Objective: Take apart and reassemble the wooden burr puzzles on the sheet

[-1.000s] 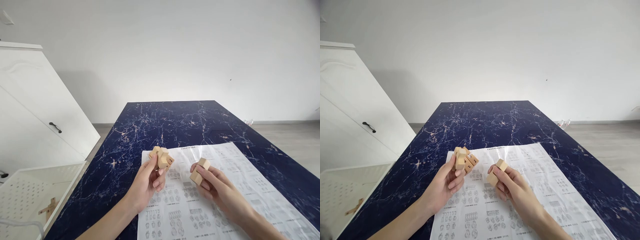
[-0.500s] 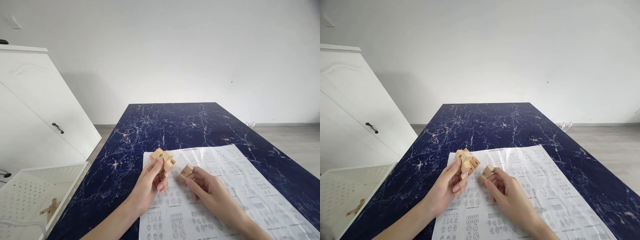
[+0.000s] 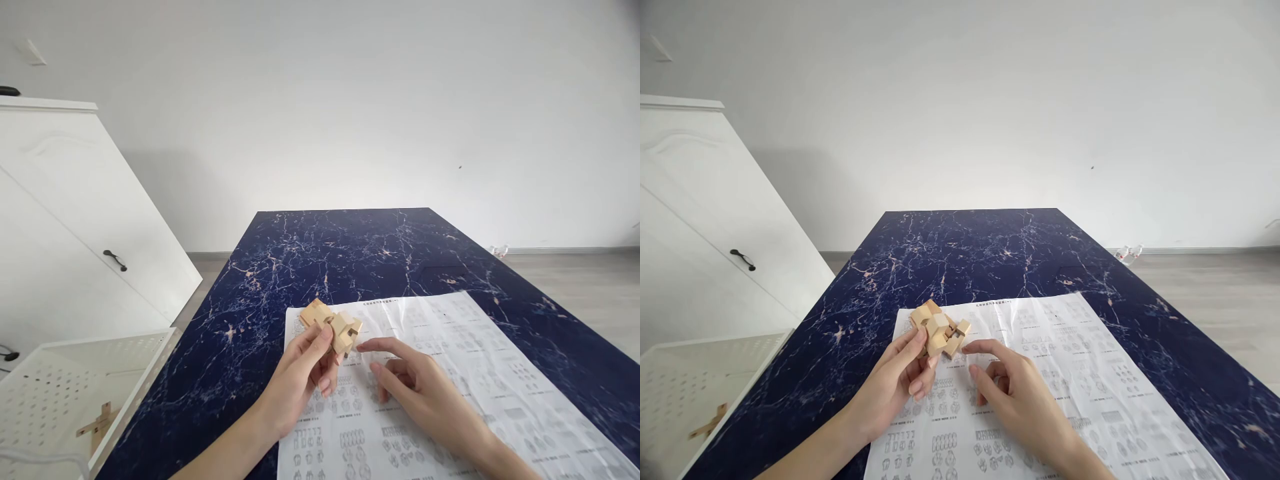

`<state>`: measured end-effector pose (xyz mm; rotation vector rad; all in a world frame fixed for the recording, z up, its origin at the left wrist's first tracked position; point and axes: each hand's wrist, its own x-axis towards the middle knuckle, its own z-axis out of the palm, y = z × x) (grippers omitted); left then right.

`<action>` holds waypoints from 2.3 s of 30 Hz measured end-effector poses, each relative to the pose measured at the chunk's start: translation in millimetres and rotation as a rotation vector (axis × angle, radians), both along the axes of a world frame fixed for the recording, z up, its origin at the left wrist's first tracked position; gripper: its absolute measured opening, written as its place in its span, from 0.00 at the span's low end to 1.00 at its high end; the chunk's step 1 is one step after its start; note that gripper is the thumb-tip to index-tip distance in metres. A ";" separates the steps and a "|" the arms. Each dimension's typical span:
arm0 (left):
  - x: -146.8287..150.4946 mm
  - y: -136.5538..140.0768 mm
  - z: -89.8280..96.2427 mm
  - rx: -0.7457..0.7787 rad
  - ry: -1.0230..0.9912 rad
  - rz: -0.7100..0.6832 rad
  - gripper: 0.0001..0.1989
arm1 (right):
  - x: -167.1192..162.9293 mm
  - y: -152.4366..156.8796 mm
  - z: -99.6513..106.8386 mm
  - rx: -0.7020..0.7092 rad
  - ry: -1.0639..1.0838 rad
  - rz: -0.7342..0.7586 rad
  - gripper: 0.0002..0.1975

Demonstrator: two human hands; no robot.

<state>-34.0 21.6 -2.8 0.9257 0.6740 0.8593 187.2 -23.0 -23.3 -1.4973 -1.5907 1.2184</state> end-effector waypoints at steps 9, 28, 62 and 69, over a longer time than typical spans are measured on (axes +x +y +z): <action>3.5 -2.3 2.4 0.078 0.114 -0.028 0.25 | 1.1 -1.2 2.4 0.074 0.156 -0.089 0.26; 11.4 -19.3 3.9 0.245 0.349 -0.196 0.27 | 7.8 -4.6 9.9 0.088 0.312 0.058 0.24; 10.2 -22.1 0.6 0.629 0.533 -0.111 0.17 | 8.4 -1.5 15.4 0.066 0.228 0.076 0.17; 8.2 -28.2 -6.2 0.988 0.666 -0.089 0.08 | 7.4 -0.4 13.1 0.007 0.231 0.007 0.20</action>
